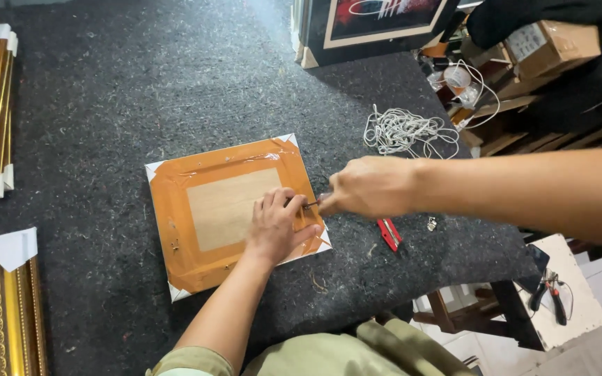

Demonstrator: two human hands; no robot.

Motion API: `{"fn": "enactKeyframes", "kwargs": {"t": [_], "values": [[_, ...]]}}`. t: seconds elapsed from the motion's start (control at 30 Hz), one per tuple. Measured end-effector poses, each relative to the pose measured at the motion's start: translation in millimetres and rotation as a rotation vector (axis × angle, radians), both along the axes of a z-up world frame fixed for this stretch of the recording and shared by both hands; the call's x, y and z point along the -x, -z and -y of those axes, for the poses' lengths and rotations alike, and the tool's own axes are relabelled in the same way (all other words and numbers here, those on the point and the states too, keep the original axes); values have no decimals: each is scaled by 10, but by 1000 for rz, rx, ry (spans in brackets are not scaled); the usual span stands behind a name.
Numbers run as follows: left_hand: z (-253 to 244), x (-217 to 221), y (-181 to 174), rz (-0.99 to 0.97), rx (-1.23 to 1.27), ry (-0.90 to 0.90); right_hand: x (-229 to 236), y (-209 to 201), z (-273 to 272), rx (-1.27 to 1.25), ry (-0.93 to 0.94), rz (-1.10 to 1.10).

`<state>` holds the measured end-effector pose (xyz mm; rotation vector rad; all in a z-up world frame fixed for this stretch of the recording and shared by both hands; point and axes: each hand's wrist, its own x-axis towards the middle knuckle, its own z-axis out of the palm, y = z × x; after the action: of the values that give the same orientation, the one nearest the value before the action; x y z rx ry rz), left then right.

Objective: Using a screwdriver to attach hanging hardware to the back of a picture frame and handling small metal hangers and string.

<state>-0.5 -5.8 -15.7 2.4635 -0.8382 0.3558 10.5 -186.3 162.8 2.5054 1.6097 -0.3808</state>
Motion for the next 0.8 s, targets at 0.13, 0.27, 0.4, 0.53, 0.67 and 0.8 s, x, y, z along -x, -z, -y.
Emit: {"fn": "enactKeyframes", "kwargs": {"t": [0.13,0.27,0.4,0.53,0.67,0.8], "values": [[10,-15,0,-10,26,-13,0,74,-154,-174,539,-220],[8,0,-24,21,-6,-13,-25,-89,-283,-145,1107,-316],[2,18,-45,-55,-56,0,-149,-160,-187,145,1079,-400],[-13,6,-96,-102,-59,16,-33,-441,-154,369,782,-122],[-21,16,-84,-78,-55,9,-64,-167,71,225,-37,231],[2,-4,-45,-46,-54,-10,-28,-102,-4,8,100,-10]]}}
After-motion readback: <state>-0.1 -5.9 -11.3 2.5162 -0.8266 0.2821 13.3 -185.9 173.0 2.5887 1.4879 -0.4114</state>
